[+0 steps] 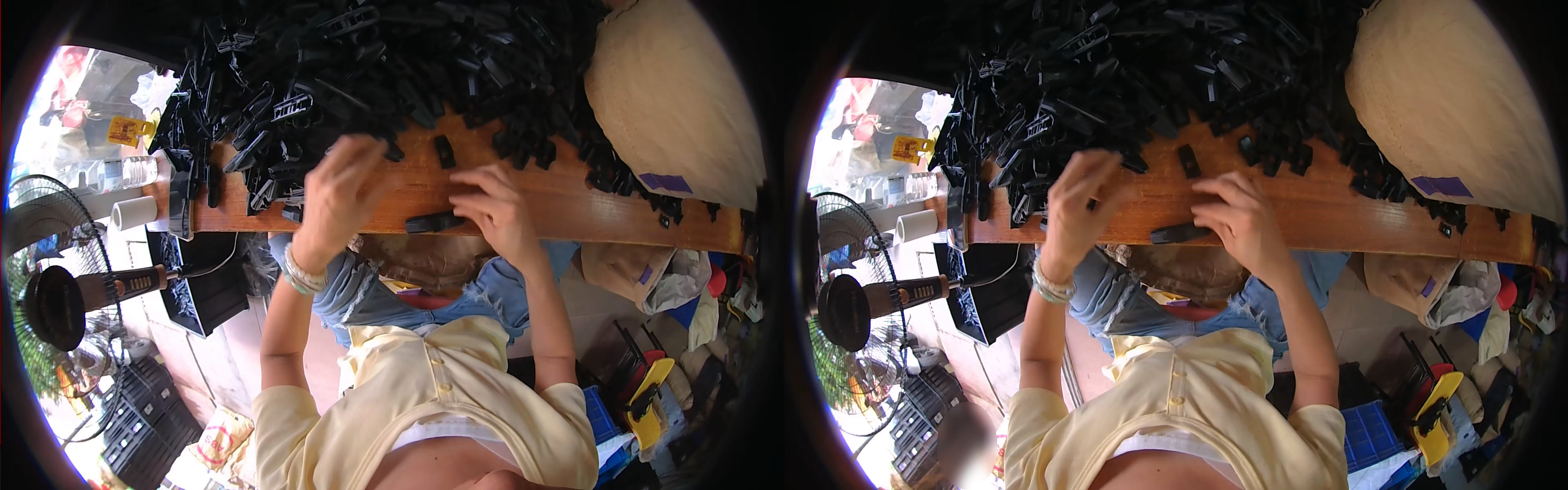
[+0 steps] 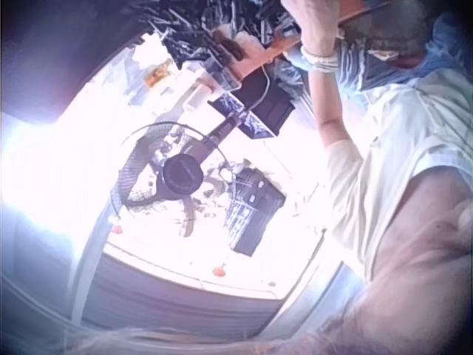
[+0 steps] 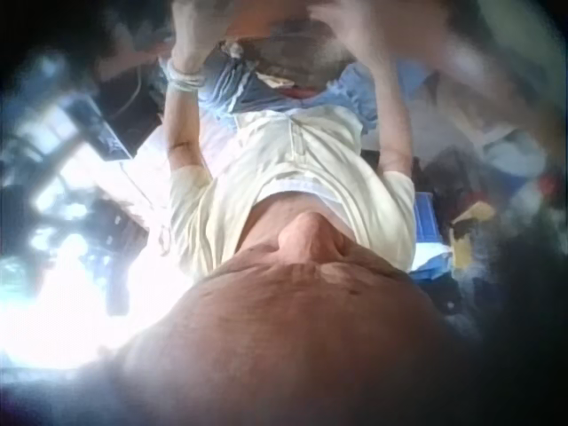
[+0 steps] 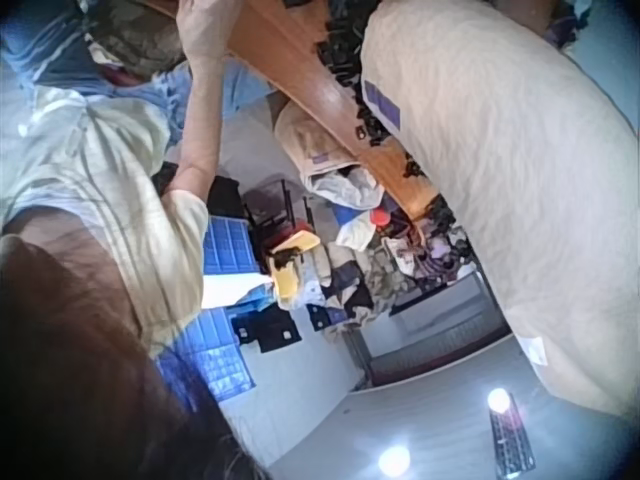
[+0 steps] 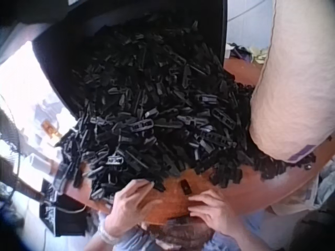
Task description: The person sorts through a large pile of small black plastic components on a wooden table, selecting items and placing them into a bag by hand.
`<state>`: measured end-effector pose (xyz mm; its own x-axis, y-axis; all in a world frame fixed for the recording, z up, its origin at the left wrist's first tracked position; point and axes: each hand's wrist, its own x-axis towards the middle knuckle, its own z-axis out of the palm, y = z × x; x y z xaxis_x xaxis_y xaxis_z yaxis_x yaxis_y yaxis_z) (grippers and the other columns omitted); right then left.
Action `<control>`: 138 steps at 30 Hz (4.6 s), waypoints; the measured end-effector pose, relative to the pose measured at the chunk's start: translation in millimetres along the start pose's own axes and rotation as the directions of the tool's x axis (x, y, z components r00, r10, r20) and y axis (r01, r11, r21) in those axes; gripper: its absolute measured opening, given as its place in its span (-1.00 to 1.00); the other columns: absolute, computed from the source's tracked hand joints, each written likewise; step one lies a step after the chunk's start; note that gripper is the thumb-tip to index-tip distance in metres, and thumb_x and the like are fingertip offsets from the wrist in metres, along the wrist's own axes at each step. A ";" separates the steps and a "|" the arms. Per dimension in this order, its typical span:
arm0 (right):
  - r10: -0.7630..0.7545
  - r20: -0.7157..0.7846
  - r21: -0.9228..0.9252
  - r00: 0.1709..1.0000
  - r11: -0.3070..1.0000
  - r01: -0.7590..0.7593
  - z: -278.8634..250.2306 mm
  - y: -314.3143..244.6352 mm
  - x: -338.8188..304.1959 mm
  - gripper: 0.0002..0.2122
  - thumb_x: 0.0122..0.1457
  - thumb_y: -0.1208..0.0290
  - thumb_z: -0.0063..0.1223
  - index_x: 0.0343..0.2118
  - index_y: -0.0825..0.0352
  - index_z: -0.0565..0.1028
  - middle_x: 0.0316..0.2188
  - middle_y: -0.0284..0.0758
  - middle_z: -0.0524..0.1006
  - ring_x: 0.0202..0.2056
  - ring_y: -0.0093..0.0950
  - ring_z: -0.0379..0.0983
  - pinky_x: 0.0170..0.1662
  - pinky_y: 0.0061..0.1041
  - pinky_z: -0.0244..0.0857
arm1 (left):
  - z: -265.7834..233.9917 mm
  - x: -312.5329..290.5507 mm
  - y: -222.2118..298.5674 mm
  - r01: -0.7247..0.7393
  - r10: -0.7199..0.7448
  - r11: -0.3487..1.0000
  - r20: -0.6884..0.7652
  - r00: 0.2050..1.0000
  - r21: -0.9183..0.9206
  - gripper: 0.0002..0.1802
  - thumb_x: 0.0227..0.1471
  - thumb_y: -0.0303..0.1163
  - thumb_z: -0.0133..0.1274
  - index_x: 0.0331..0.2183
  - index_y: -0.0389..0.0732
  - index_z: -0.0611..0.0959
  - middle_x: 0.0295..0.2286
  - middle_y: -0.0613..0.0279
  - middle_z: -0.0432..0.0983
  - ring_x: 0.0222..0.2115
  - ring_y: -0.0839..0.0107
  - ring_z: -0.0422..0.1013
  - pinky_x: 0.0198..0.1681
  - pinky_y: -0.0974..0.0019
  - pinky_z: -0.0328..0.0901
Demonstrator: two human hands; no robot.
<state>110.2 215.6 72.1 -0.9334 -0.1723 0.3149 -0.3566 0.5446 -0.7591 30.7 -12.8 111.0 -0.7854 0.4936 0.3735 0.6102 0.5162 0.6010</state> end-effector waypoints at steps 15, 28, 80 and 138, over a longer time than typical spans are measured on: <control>0.266 -0.294 0.211 0.918 0.955 -0.209 12.8 2.9 -2.1 -0.69 -0.02 0.69 0.18 -0.15 0.38 0.51 -0.21 -0.22 0.43 -0.34 -0.27 0.45 -0.27 -0.42 0.35 | 34.2 -48.3 -9.0 -0.364 0.346 0.911 0.121 0.930 0.195 -0.63 -0.20 -0.49 0.17 -0.24 -0.35 0.55 -0.28 0.05 0.45 -0.36 0.20 0.44 -0.35 0.27 0.37; 0.275 -0.200 0.110 0.940 0.960 -0.258 3.5 -4.0 -12.0 -0.76 0.01 0.60 0.22 -0.20 0.41 0.55 -0.33 -0.28 0.45 -0.34 -0.37 0.42 -0.28 -0.45 0.31 | 52.3 -34.4 6.2 -0.004 0.003 0.982 -0.008 1.000 -0.188 -0.63 -0.22 -0.59 0.27 -0.26 -0.31 0.57 -0.28 0.06 0.44 -0.32 0.11 0.39 -0.28 0.19 0.32; -0.030 -0.210 -0.584 0.977 0.806 -0.101 -16.8 16.9 24.1 -0.70 -0.02 0.55 0.18 -0.16 0.33 0.50 -0.26 -0.31 0.42 -0.23 -0.35 0.35 -0.19 -0.37 0.24 | 58.4 -31.8 1.9 -0.338 0.343 0.905 0.026 0.939 0.260 -0.74 -0.20 -0.55 0.18 -0.34 -0.35 0.57 -0.41 0.09 0.41 -0.48 0.21 0.39 -0.43 0.24 0.33; -0.010 -0.433 -0.379 0.901 0.909 -0.172 4.3 13.2 -4.2 -0.83 0.11 0.51 0.14 -0.23 0.31 0.46 -0.30 -0.28 0.45 -0.31 -0.33 0.36 -0.28 -0.36 0.24 | 65.1 -39.7 12.8 -0.267 0.294 0.916 -0.048 0.955 0.300 -0.73 -0.17 -0.55 0.30 -0.35 -0.35 0.60 -0.61 0.24 0.36 -0.63 0.39 0.37 -0.62 0.33 0.24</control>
<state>109.2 220.0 58.4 -0.8202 0.1945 0.5380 -0.1481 0.8362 -0.5281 76.5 19.8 57.8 -0.5755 0.5891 0.5672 0.7995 0.5513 0.2385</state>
